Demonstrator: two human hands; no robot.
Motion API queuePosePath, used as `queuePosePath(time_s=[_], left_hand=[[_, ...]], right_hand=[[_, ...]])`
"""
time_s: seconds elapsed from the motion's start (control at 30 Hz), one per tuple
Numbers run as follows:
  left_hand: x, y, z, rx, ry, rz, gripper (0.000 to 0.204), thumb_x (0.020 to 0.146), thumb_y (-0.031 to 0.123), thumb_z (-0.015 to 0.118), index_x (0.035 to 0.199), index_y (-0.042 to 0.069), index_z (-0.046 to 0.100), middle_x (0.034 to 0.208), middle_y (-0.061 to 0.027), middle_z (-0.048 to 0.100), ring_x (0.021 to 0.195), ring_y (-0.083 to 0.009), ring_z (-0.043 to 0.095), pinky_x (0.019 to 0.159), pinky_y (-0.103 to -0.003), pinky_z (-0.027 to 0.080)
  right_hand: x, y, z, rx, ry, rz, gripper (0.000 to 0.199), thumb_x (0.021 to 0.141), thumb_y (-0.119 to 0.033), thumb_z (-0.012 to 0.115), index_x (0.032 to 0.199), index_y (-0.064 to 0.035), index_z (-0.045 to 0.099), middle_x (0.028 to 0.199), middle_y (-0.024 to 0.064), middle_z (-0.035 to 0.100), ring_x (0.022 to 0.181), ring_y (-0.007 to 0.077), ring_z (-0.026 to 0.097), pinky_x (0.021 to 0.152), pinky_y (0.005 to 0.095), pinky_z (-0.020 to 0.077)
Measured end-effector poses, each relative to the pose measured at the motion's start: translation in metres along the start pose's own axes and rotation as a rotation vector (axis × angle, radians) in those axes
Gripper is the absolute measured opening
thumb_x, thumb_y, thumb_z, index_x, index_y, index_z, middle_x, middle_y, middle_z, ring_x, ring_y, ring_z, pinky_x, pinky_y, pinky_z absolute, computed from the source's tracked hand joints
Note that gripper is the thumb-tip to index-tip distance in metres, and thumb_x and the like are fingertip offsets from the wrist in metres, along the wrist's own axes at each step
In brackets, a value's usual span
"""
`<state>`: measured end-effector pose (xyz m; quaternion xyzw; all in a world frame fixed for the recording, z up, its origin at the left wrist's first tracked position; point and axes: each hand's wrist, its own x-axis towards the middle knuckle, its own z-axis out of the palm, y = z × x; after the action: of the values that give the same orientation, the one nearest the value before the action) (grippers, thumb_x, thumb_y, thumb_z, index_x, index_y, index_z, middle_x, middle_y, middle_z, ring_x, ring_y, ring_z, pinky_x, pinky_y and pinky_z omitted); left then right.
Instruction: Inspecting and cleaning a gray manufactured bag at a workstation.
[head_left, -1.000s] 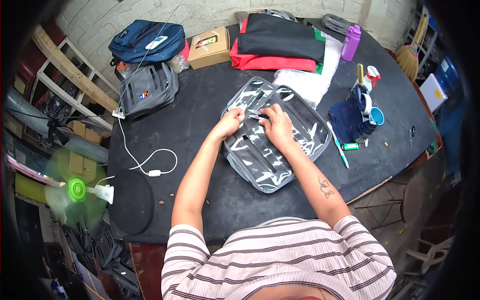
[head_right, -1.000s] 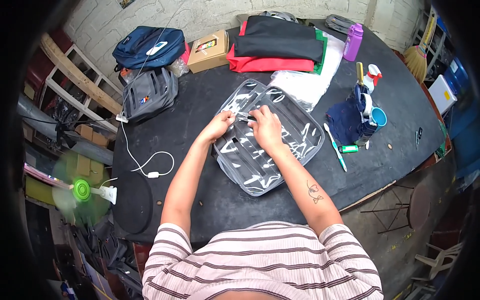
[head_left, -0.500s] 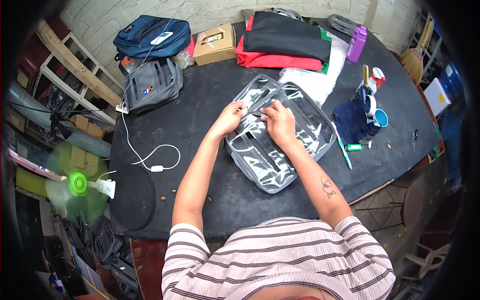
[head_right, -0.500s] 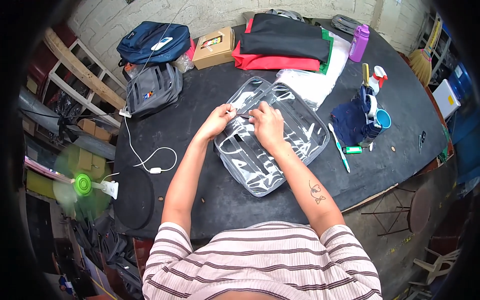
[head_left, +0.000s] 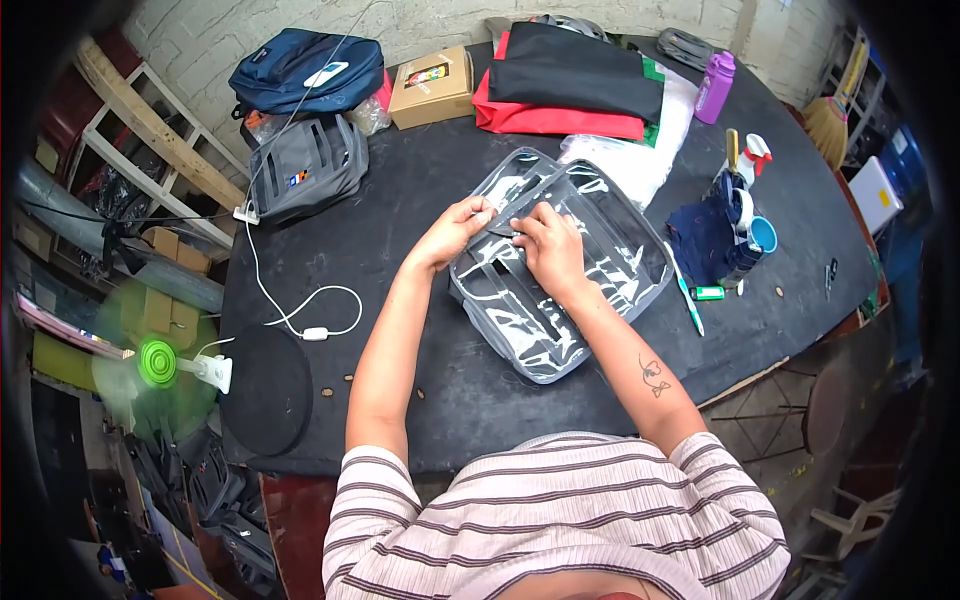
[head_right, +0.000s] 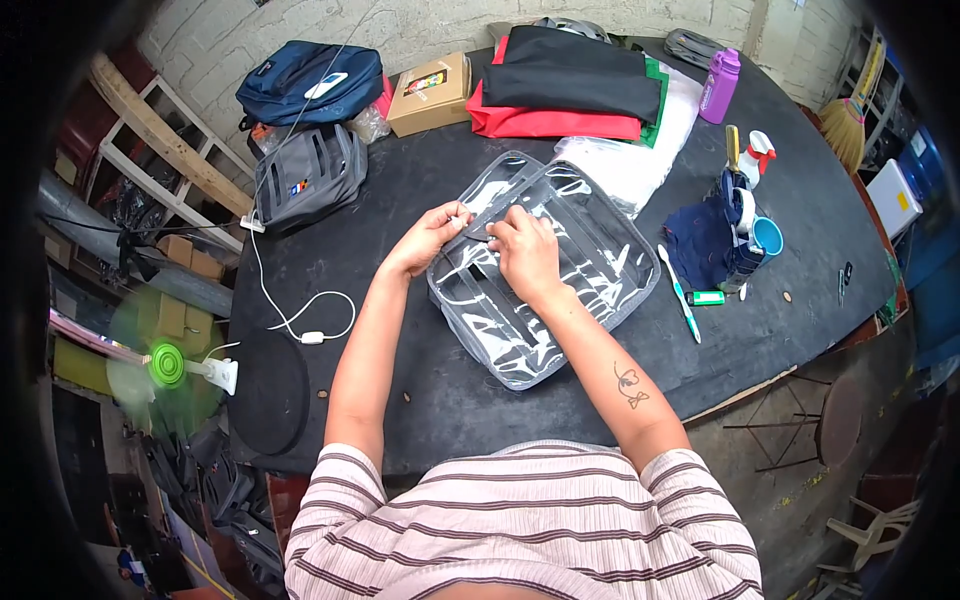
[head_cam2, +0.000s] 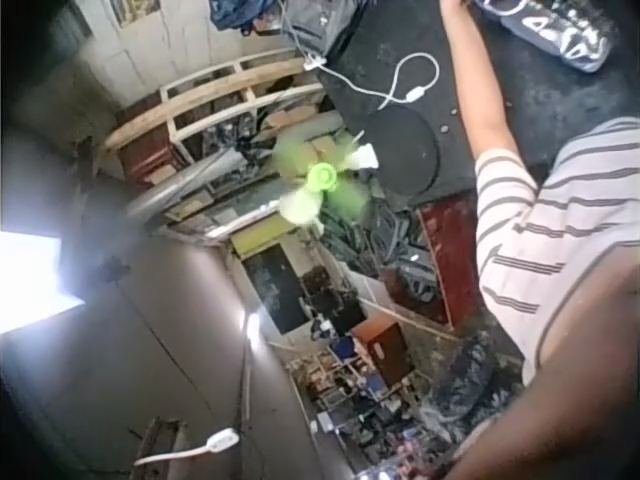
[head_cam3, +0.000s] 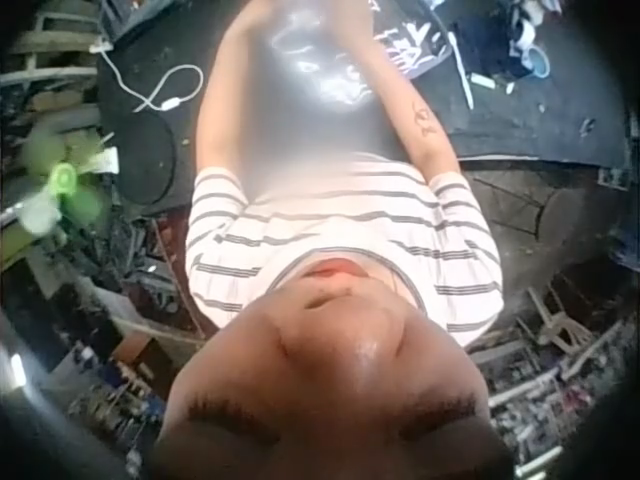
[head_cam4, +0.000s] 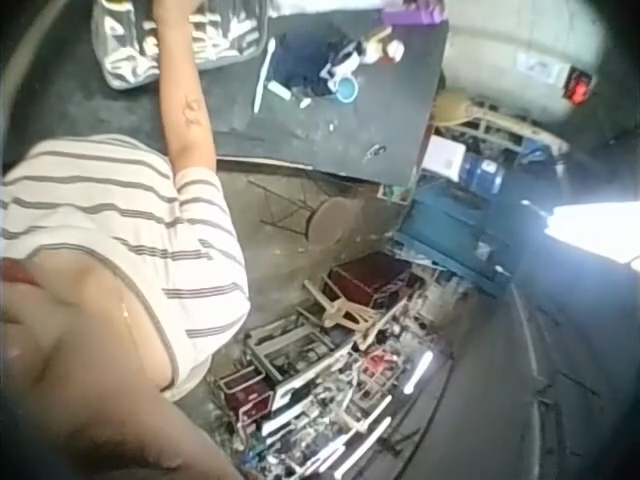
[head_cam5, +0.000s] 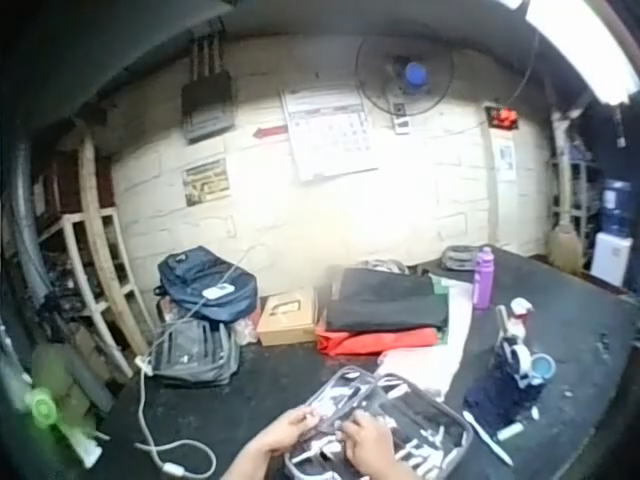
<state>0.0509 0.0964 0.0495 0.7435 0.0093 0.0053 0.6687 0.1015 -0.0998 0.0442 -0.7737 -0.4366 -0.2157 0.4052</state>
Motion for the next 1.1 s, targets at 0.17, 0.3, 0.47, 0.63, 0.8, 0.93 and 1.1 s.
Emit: queuePosePath(time_s=[0.17,0.3,0.47,0.63,0.8,0.93,1.1], left_hand=[[-0.015,0.006,-0.010,0.003,0.487,0.206,0.017,0.094,0.022,0.053,0.095,0.006,0.056,0.096,-0.0061,0.063,0.090,-0.0145,0.058,0.081,-0.029,0.045],[-0.066,0.000,-0.030,-0.360,0.880,0.274,0.028,0.094,0.024,0.050,0.082,0.001,0.060,0.079,-0.0086,0.064,0.075,-0.0167,0.063,0.068,-0.027,0.050],[-0.065,0.001,0.006,0.139,0.755,0.366,0.012,0.082,0.002,0.063,0.095,0.003,0.064,0.090,-0.0027,0.061,0.082,-0.0122,0.061,0.072,-0.026,0.048],[-0.035,0.028,0.033,0.783,0.466,0.355,0.017,0.078,-0.004,0.060,0.091,0.002,0.069,0.090,-0.0095,0.062,0.079,-0.0225,0.065,0.070,-0.031,0.051],[-0.029,0.025,0.032,1.103,0.333,0.432,0.012,0.075,-0.002,0.059,0.084,0.001,0.066,0.086,-0.0092,0.062,0.076,-0.0267,0.065,0.069,-0.035,0.051],[-0.027,0.016,0.031,1.357,0.251,0.508,0.004,0.078,0.002,0.054,0.081,-0.001,0.055,0.088,-0.0125,0.056,0.076,-0.0289,0.063,0.065,-0.039,0.053],[-0.019,-0.004,0.026,1.356,0.189,0.266,0.010,0.085,0.005,0.049,0.090,-0.003,0.049,0.091,-0.0205,0.053,0.080,-0.0355,0.061,0.069,-0.043,0.051]], right_hand=[[0.009,0.021,-0.035,0.085,0.220,0.182,0.024,0.078,-0.008,0.065,0.102,-0.0058,0.062,0.095,0.0146,0.056,0.086,0.0355,0.058,0.079,0.0439,0.0450],[0.002,0.056,-0.105,0.055,0.385,0.380,0.039,0.074,-0.016,0.073,0.108,-0.0029,0.059,0.097,0.0116,0.057,0.089,0.0236,0.055,0.081,0.0332,0.0448],[-0.011,0.077,-0.112,0.230,0.372,0.496,0.033,0.081,-0.018,0.069,0.107,-0.0012,0.058,0.096,0.0082,0.059,0.094,0.0142,0.054,0.083,0.0297,0.0440],[-0.009,0.027,-0.060,0.496,-0.006,0.524,0.031,0.079,-0.010,0.068,0.107,-0.0036,0.057,0.086,0.0007,0.053,0.081,0.0096,0.050,0.072,0.0241,0.0424],[-0.015,0.027,-0.044,0.358,-0.079,0.548,0.030,0.080,-0.012,0.068,0.106,-0.0027,0.056,0.086,0.0050,0.059,0.084,0.0121,0.055,0.075,0.0257,0.0453],[-0.014,0.030,-0.040,0.287,-0.103,0.598,0.030,0.079,-0.015,0.068,0.104,-0.0032,0.058,0.083,0.0073,0.061,0.085,0.0145,0.059,0.073,0.0292,0.0472],[-0.013,0.023,-0.035,0.180,-0.112,0.506,0.031,0.078,-0.018,0.069,0.103,-0.0027,0.057,0.090,0.0135,0.062,0.087,0.0240,0.062,0.076,0.0337,0.0481]])
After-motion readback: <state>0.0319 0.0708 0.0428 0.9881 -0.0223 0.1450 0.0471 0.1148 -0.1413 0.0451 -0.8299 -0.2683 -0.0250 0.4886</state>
